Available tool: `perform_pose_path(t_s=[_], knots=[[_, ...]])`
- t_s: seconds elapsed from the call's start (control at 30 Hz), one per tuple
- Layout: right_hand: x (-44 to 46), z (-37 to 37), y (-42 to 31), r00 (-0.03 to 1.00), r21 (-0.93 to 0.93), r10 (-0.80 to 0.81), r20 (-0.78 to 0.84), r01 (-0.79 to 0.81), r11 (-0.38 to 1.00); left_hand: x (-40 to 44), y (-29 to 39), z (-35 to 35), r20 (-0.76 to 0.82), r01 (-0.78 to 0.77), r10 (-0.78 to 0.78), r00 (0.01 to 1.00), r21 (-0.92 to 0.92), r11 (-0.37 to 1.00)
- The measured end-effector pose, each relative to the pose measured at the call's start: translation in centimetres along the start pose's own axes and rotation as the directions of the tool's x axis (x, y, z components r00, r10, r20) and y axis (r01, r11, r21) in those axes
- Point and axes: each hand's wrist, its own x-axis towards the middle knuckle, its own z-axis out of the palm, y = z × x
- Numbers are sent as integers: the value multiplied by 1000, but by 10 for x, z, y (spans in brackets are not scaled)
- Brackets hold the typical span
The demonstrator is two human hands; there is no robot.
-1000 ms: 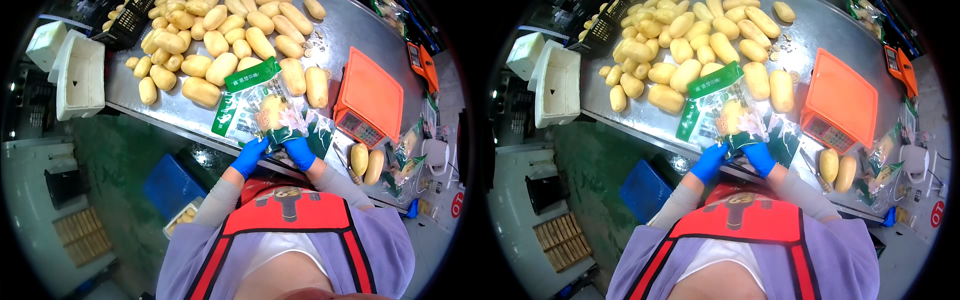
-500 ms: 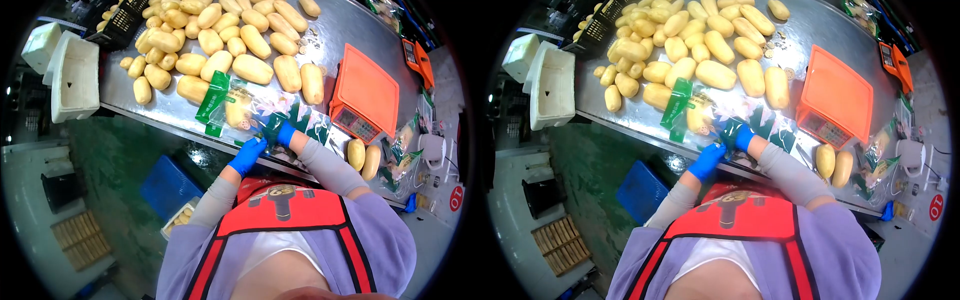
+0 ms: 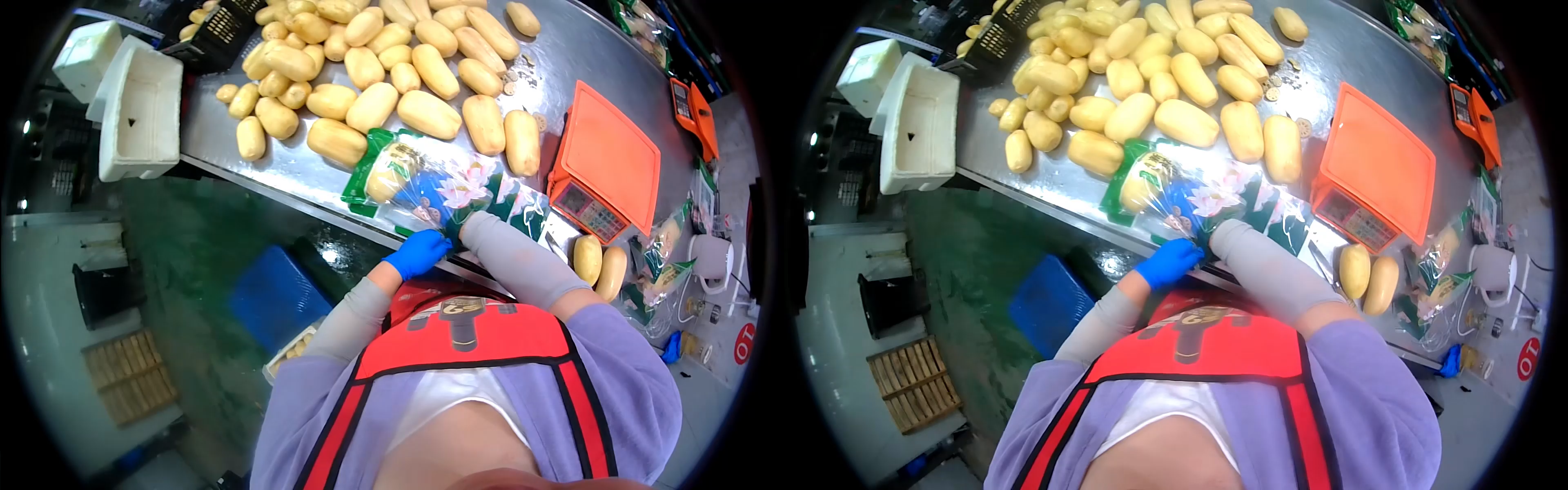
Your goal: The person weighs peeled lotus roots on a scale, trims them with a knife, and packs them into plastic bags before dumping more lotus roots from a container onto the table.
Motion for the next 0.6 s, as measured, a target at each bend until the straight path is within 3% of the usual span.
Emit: perform_pose_path(t_s=[0.03,0.17,0.23,0.3,0.37,0.43,0.5,0.53,0.57,0.6], knots=[[0,-2,3,1000,25,3,-14,-3,1000,-1,0,-3,-8,-85,86,996,93,992],[-4,-4,10,998,99,27,-53,-21,995,3,-10,3,-25,-65,64,998,-14,998],[-6,-8,14,997,138,47,-64,-38,990,3,-5,1,-44,20,-22,999,-37,999],[-7,-9,18,994,166,71,-79,-58,984,10,-3,-12,50,13,-10,999,-72,997],[-9,-10,20,990,212,105,-98,-83,974,18,12,-35,283,30,-20,959,-30,999],[-8,-10,22,983,251,140,-117,-107,962,17,1,-51,294,-166,200,935,-136,977],[-8,-13,24,972,302,184,-144,-134,944,17,-2,-102,208,-373,348,914,94,923],[-9,-13,24,966,328,211,-152,-152,933,14,3,-138,142,-122,156,978,-222,967],[-10,-15,24,960,345,233,-156,-169,923,15,-9,-166,-187,-314,266,946,-307,899],[-8,-17,23,953,358,255,-160,-185,915,19,-27,-199,-321,-188,65,945,-371,909]])
